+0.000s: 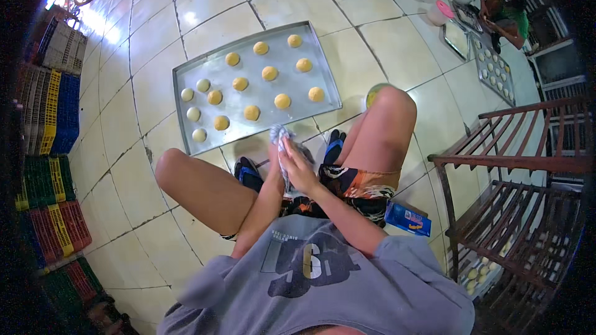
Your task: Mixing dough and rolling it into small balls on a baking tray.
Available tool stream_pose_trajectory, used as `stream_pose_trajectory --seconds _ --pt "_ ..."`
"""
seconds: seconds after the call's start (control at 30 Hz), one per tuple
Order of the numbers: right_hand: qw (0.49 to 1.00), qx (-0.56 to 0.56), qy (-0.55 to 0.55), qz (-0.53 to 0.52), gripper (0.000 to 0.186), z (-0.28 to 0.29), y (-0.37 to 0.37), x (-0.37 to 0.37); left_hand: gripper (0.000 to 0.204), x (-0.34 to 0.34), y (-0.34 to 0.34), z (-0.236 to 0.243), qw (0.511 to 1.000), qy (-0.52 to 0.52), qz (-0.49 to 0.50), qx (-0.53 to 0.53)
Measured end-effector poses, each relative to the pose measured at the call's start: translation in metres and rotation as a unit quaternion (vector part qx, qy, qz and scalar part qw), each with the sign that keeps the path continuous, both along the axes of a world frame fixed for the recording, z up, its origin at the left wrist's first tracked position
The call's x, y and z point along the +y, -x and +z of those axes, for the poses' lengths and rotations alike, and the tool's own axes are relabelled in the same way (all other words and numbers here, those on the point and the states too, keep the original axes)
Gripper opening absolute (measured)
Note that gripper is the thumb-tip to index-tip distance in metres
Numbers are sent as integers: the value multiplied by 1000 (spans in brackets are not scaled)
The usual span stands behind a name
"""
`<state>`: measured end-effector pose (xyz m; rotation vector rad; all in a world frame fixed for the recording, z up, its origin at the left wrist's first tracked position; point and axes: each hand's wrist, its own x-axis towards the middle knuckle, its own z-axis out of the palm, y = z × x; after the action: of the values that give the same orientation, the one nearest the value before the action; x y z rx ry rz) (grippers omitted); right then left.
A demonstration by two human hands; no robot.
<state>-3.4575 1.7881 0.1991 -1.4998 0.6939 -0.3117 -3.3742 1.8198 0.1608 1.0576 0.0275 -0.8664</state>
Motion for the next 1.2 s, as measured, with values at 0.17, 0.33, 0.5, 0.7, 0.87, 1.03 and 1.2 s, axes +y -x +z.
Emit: stream_pose_trajectory --seconds 0.17,0.33,0.5,0.7,0.87,1.03,1.2 --pt "995 24 68 -74 48 -17 -14 -14 48 -6 15 2 995 7 9 102" --pt "972 108 142 -153 49 -47 -40 -31 44 2 25 -2 987 -40 2 158" --pt "948 225 103 -201 58 -68 -44 -58 34 11 27 6 992 -104 -36 67" --pt "937 253 4 -239 69 -70 -54 -102 23 21 15 48 987 -125 -103 -20" --pt "907 -66 -337 -246 66 -2 -51 -85 44 39 -15 47 987 69 53 137" --pt "982 -129 -100 -95 49 0 -45 -42 53 24 1 59 973 131 44 186" --pt "984 -47 24 -171 38 20 -66 -24 57 29 12 63 975 125 -21 182"
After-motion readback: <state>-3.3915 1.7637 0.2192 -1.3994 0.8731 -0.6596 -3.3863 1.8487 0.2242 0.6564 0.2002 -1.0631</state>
